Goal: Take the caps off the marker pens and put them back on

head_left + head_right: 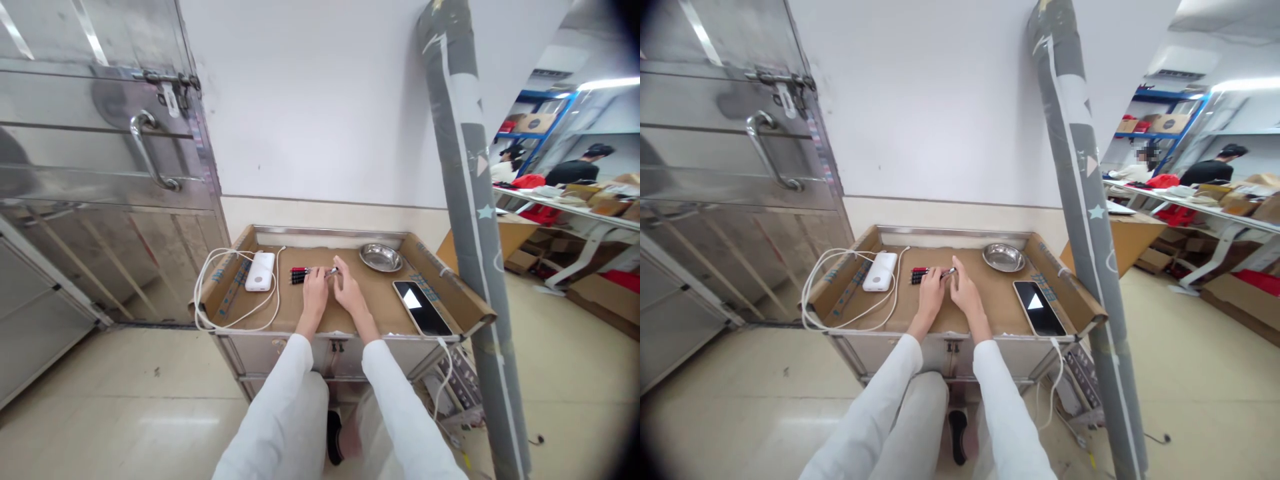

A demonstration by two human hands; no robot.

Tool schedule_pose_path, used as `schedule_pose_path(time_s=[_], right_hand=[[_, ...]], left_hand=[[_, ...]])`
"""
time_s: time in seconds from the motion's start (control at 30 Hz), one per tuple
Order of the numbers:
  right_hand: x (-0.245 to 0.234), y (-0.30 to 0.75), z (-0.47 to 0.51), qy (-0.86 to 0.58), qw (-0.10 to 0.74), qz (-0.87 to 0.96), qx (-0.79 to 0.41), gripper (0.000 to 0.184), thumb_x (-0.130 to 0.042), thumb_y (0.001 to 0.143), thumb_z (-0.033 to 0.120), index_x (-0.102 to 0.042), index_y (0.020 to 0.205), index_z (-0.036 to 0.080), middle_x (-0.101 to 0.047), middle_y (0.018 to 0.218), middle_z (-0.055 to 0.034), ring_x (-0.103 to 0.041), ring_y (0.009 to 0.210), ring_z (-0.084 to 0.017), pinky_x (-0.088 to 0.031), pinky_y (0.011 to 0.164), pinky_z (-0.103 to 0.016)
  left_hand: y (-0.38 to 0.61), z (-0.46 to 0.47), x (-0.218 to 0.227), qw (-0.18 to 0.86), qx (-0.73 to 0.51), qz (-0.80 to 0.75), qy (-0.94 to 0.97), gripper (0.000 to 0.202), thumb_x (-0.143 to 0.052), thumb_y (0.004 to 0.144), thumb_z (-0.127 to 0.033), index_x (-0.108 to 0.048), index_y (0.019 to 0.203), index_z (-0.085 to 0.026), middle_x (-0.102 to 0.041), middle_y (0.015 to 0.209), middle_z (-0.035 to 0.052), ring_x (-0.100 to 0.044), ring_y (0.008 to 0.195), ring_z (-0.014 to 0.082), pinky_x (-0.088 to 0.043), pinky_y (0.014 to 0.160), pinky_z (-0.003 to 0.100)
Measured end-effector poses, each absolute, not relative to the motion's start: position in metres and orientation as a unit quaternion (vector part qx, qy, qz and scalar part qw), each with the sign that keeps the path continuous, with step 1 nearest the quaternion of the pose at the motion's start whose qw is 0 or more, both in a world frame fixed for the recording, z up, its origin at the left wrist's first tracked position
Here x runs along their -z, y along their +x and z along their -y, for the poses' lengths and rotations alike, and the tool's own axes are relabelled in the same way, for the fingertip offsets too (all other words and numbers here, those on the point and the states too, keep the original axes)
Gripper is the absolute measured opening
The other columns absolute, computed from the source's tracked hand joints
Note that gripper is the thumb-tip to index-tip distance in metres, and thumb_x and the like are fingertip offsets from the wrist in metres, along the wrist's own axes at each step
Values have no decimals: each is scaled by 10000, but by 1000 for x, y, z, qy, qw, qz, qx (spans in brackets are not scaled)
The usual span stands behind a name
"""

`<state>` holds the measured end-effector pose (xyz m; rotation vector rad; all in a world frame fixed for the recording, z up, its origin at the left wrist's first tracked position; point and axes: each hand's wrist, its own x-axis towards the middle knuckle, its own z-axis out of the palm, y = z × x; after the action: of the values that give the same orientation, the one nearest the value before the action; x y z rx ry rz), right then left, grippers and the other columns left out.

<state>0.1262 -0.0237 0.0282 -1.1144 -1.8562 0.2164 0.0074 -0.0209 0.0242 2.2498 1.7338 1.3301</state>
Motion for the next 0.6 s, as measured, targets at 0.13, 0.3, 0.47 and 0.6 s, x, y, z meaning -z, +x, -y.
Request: schedule_pose_path(time_s=[0.13, 0.3, 0.47, 0.6], right_hand=[[-27, 125, 30, -428, 441, 779, -125, 734, -327, 830, 114, -10, 1481, 234, -270, 1505, -57, -337, 1343, -127, -326, 1096, -344], [-13, 130, 22, -469, 338, 809, -110, 633, -367, 811, 129, -284, 1437, 173, -298, 1493, -76, -242, 1389, -167, -236, 1145, -379], [-7, 130, 22, -552, 277, 784, -65, 534, -326, 880, 201, -343, 1412, 156, -353, 1466, -92, -304, 1361, -177, -256, 1126, -359], [-7, 130, 26, -612, 228, 756, -48, 486, -279, 923, 271, -430, 1352, 101, -418, 1424, -110, -340, 1339, -196, -236, 1123, -345]], left_hand=[[6, 29, -27, -7, -410, -575, 708, 147, -450, 926, -220, -548, 1030, -183, -610, 1017, 53, -550, 963, 198, -404, 850, 324], [4, 38, -29, -53, -371, -631, 679, 176, -424, 931, -255, -539, 1037, -172, -593, 1045, 80, -509, 979, 236, -401, 870, 370], [3, 43, -26, -86, -299, -703, 640, 240, -351, 894, -80, -514, 1070, -95, -559, 1042, 143, -511, 973, 244, -421, 855, 369], [4, 45, -23, -110, -256, -712, 644, 300, -321, 850, -16, -523, 1067, -66, -546, 1040, 167, -524, 983, 241, -432, 860, 357]])
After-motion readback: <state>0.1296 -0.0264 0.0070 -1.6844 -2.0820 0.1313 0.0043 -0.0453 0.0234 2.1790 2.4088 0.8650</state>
